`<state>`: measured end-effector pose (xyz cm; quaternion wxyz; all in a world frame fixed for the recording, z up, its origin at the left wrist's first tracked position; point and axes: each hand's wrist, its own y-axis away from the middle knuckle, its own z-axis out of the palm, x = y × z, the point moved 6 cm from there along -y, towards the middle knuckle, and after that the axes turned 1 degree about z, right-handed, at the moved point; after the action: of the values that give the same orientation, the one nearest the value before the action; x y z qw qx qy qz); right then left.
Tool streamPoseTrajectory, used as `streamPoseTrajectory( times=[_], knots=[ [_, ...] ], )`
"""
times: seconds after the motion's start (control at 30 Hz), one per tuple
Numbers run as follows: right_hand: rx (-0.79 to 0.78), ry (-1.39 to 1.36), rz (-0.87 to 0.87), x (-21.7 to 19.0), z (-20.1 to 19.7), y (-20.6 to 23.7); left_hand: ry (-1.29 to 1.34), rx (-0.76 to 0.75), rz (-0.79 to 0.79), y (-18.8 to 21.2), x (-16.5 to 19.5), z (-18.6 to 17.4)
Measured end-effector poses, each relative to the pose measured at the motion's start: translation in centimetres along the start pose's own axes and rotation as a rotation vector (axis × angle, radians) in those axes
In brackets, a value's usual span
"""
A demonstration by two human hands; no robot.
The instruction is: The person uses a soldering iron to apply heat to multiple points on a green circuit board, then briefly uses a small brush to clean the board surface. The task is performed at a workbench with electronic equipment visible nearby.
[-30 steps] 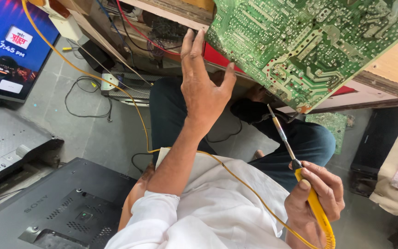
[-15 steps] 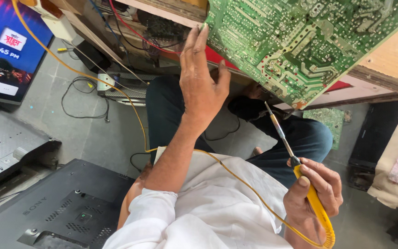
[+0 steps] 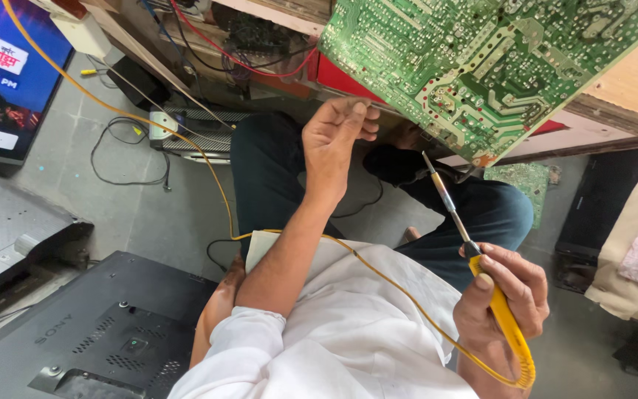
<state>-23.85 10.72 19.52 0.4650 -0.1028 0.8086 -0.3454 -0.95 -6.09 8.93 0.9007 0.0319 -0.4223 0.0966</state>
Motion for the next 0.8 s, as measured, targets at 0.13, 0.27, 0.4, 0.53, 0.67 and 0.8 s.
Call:
streamPoseTrajectory(
  times=[0.13, 0.27, 0.4, 0.53, 0.67, 0.8],
  knots=[
    [-0.026, 0.005, -0.021, -0.9, 0.9, -0.4, 0.076, -0.057, -0.064, -0.8, -0.5, 0.5],
    [-0.063, 0.006, -0.046, -1.7, 2.1, -0.9, 0.188, -0.110, -0.117, -1.6, -1.4, 0.7],
    [-0.079, -0.022, -0.073, -2.4, 3.3, -1.6, 0.275, -0.180, -0.154, -1.9, -2.4, 0.6],
    [-0.114, 0.016, -0.100, -3.0, 4.4, -2.5, 0.330, -0.238, -0.179, -2.3, -3.2, 0.4],
    [-0.122, 0.042, -0.125, -3.4, 5.3, -3.4, 0.362, -0.294, -0.186, -2.8, -3.6, 0.2],
    [-0.151, 0.044, -0.135, -3.8, 6.3, -3.8, 0.343, -0.307, -0.195, -3.1, -3.8, 0.0]
  ],
)
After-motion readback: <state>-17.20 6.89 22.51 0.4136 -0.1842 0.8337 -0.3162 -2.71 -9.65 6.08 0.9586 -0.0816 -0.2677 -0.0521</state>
